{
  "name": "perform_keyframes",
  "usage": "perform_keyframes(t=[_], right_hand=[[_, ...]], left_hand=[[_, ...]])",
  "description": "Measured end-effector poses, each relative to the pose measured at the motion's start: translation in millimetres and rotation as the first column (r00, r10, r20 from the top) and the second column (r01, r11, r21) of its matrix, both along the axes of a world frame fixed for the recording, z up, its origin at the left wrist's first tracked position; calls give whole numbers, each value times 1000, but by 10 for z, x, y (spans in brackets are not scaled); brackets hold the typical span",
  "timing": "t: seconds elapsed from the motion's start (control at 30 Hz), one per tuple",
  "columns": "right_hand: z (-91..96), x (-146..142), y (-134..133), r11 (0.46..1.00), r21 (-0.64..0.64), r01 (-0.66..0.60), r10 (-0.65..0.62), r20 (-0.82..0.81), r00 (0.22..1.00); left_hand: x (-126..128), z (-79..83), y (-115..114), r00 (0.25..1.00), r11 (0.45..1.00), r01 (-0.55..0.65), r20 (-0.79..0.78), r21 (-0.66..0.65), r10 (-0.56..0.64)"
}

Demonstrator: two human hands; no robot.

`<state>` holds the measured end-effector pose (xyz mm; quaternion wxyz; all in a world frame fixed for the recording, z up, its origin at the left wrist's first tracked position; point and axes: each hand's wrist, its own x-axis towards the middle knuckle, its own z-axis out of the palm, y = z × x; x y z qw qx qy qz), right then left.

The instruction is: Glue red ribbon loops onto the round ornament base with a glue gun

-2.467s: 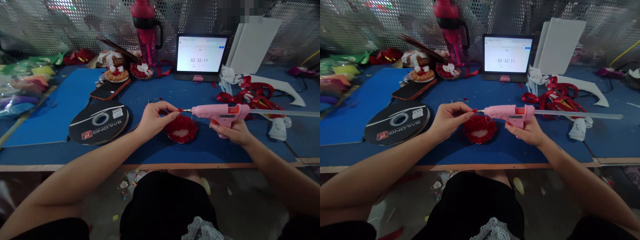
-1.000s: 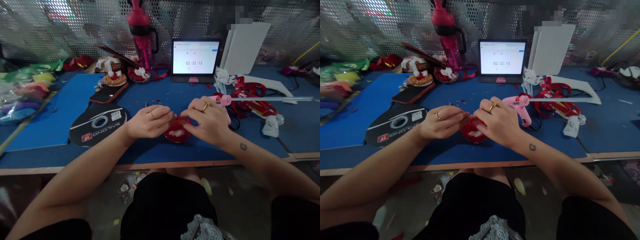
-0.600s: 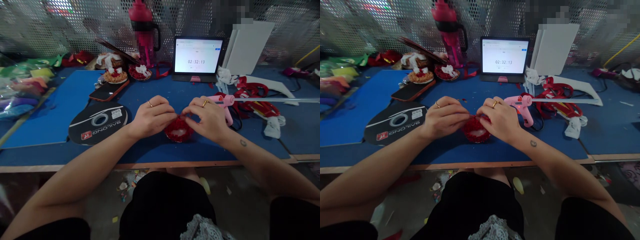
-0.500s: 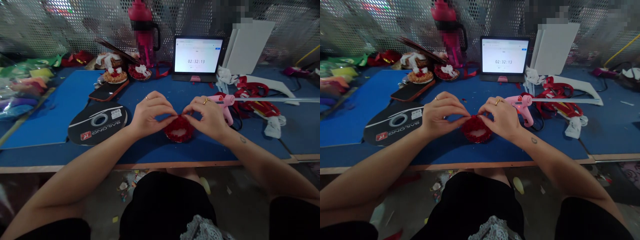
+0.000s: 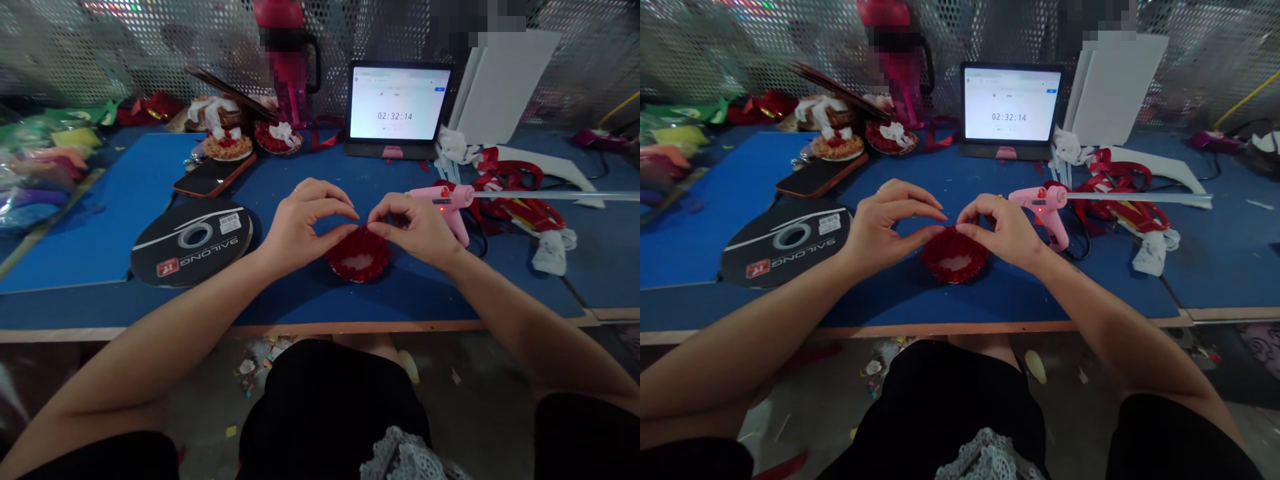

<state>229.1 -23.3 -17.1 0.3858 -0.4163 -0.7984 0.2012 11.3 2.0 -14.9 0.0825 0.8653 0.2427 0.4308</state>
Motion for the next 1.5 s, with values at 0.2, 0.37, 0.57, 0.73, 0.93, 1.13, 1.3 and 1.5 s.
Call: perform_keyframes(t=[0.2, 0.37, 0.57, 0.73, 0.93, 1.13, 1.3, 1.5], right_hand=[[-9, -27, 16, 998, -16, -69, 69, 16, 997], [-18, -35, 17, 996, -47, -76, 78, 38, 996], [-14, -43, -7, 996, 42, -78, 73, 102, 992], [-21, -37, -9, 991, 107, -80, 60, 175, 983], [-17, -13, -17, 992, 100, -76, 52, 230, 972], [-20, -28, -63, 994, 103, -45, 10, 317, 948], [-27, -17, -59, 997, 37, -67, 58, 208, 976], [-46, 5, -41, 996, -62, -57, 59, 36, 998]], left_hand=[[0, -14, -11, 998, 999, 51, -37, -1, -51], [14, -38, -8, 998, 998, 56, -40, -34, -58], [26, -67, 0, 997, 990, 57, -44, -127, -63], [40, -100, 12, 996, 986, 62, -56, -153, -71], [72, -122, 3, 992, 982, 60, -95, -181, -79], [93, -135, -7, 988, 975, 80, -111, -207, -105], [57, -89, 3, 996, 972, 68, -40, -225, -79], [33, -65, 6, 995, 965, 80, -37, -249, -92]])
